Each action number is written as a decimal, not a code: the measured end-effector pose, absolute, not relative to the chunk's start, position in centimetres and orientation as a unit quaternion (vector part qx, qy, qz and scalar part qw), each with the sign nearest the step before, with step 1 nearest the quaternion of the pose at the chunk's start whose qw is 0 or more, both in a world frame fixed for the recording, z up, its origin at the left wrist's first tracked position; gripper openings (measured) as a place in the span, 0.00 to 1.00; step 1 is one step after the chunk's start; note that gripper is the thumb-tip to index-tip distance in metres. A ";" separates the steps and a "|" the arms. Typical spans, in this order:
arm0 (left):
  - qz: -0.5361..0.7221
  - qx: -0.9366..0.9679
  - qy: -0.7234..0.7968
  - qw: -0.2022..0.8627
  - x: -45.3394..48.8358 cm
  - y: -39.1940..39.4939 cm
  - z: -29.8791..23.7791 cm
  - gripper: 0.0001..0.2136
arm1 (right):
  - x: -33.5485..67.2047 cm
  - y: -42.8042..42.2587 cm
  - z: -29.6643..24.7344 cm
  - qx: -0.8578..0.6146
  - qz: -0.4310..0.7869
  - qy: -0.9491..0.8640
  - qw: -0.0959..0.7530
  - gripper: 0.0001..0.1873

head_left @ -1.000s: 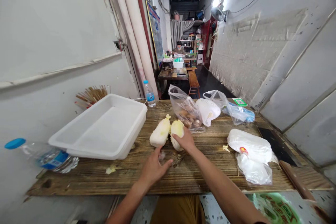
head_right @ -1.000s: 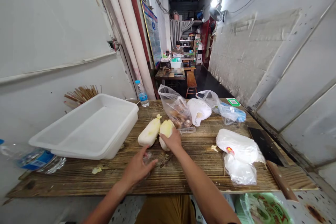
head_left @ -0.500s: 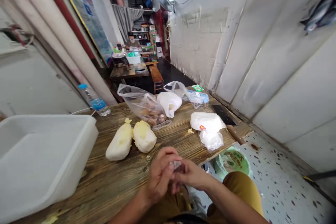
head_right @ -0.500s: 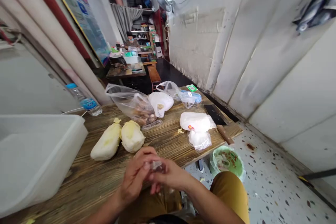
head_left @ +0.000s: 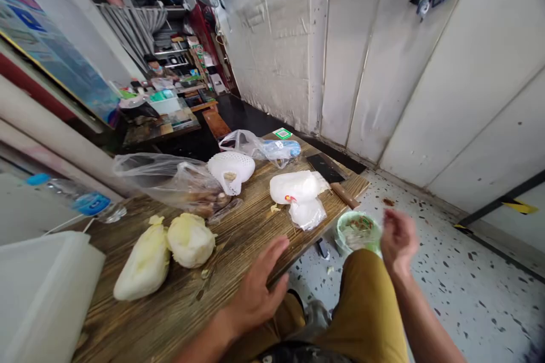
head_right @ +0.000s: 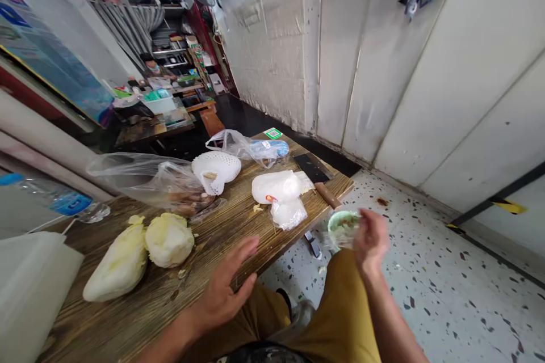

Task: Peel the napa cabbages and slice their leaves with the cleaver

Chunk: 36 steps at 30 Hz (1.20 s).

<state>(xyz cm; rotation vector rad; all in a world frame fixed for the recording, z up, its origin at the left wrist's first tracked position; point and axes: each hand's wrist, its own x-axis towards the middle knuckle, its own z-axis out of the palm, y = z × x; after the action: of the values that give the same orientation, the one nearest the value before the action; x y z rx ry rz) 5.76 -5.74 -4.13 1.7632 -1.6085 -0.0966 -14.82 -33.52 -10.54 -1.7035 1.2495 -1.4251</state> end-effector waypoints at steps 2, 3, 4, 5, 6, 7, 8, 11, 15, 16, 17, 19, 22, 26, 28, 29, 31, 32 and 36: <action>0.003 0.714 -0.612 0.342 7.1 -6.3 -4.2 0.29 | -16.4 -39.0 -14.2 -0.648 -0.483 0.561 0.182 0.24; 0.017 0.720 -0.611 0.328 7.8 -6.9 -4.2 0.27 | -16.6 -41.1 -16.1 -0.653 -0.452 0.575 0.197 0.25; 0.029 0.723 -0.614 0.314 8.6 -7.7 -4.0 0.25 | -16.7 -42.8 -17.8 -0.661 -0.426 0.579 0.218 0.24; 0.038 0.724 -0.620 0.301 9.3 -8.9 -3.7 0.24 | -16.5 -43.9 -19.3 -0.664 -0.401 0.588 0.231 0.23; 0.043 0.725 -0.625 0.286 10.0 -10.2 -3.3 0.22 | -16.3 -44.6 -20.6 -0.664 -0.383 0.594 0.244 0.23; 0.044 0.728 -0.629 0.269 10.8 -11.8 -2.8 0.21 | -16.1 -44.8 -21.6 -0.664 -0.368 0.599 0.254 0.23; 0.038 0.736 -0.630 0.247 11.5 -13.4 -2.3 0.21 | -16.0 -44.8 -22.3 -0.664 -0.358 0.603 0.261 0.24; 0.007 0.760 -0.628 0.166 13.6 -18.4 -0.9 0.27 | -15.9 -43.8 -22.8 -0.666 -0.357 0.593 0.278 0.25; -0.077 0.742 -0.656 0.115 16.2 -23.0 -0.2 0.44 | -15.6 -39.7 -19.8 -0.673 -0.409 0.555 0.269 0.25; -0.104 0.731 -0.661 0.132 16.8 -23.8 -0.1 0.44 | -15.1 -38.2 -18.4 -0.683 -0.426 0.529 0.270 0.23; -0.121 0.727 -0.659 0.153 17.3 -24.4 -0.1 0.44 | -14.3 -36.6 -16.9 -0.702 -0.450 0.470 0.290 0.20; -0.131 0.737 -0.643 0.161 18.1 -25.6 0.0 0.44 | -12.2 -33.5 -13.8 -0.739 -0.457 0.343 0.356 0.18; -0.152 0.752 -0.636 0.086 18.7 -26.9 -0.3 0.58 | -8.3 -29.7 -10.2 -0.769 -0.398 0.217 0.450 0.34; -0.198 0.756 -0.618 0.087 19.4 -27.6 -1.1 0.61 | -5.5 -26.9 -9.6 -0.801 -0.334 0.161 0.470 0.33; -0.198 0.764 -0.608 0.087 19.6 -27.6 -1.4 0.59 | -5.2 -26.3 -10.4 -0.786 -0.342 0.176 0.484 0.31; -0.193 0.769 -0.604 0.083 19.7 -27.6 -1.5 0.59 | -5.2 -26.3 -10.7 -0.776 -0.352 0.192 0.487 0.31; -0.180 0.787 -0.583 0.091 20.0 -27.4 -1.5 0.58 | -5.1 -26.8 -11.1 -0.766 -0.369 0.226 0.474 0.31; -0.177 0.799 -0.564 0.111 20.3 -27.1 -1.4 0.57 | -5.0 -27.2 -11.1 -0.766 -0.375 0.242 0.463 0.28; -0.200 0.830 -0.458 0.246 22.2 -24.7 -0.9 0.43 | -5.2 -28.8 -11.0 -0.793 -0.368 0.248 0.418 0.08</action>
<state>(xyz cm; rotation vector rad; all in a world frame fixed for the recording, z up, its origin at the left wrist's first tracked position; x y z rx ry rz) 22.24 -24.73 -0.87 2.2660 -1.2496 -0.5471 -5.21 -28.78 -11.04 -1.9887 0.6226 -0.9245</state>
